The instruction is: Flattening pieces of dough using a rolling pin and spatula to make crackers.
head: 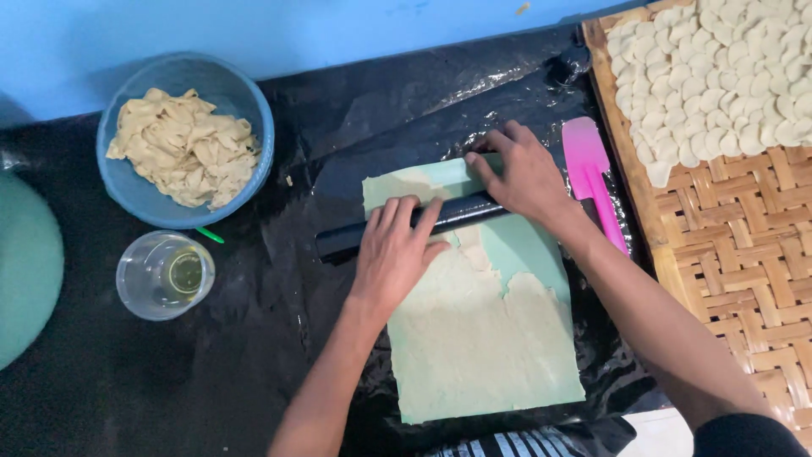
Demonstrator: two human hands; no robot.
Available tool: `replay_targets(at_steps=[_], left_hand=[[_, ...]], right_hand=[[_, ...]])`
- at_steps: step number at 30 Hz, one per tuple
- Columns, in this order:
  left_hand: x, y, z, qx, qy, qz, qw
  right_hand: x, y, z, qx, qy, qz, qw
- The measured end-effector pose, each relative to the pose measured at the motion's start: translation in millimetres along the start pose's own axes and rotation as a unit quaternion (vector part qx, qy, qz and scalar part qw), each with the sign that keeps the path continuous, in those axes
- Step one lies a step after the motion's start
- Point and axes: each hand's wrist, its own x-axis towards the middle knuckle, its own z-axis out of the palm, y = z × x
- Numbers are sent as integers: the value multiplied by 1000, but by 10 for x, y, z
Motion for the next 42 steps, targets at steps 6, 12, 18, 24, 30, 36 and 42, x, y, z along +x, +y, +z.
replay_targets(at_steps=[6, 12, 18, 24, 30, 36, 42], left_hand=[[134, -183, -192, -37, -88, 4, 995], [217, 96, -429, -5, -62, -14, 998], [-314, 297, 59, -9, -23, -39, 999], [-449, 531, 274, 103, 18, -89, 990], [15, 229, 261, 37, -22, -153, 987], [-77, 293, 265, 83, -59, -159, 982], [-563, 717, 312, 31, -121, -169, 978]], right_hand=[[-41, -21, -136, 91, -38, -49, 994], [-312, -304, -514, 18, 30, -122, 992], [-889, -196, -293, -68, 19, -142, 987], [-952, -113, -104, -139, -18, -131, 982], [-454, -110, -48, -136, -49, -117, 983], [-564, -120, -35, -152, -32, -120, 981], [-1173, -73, -93, -151, -60, -117, 980]])
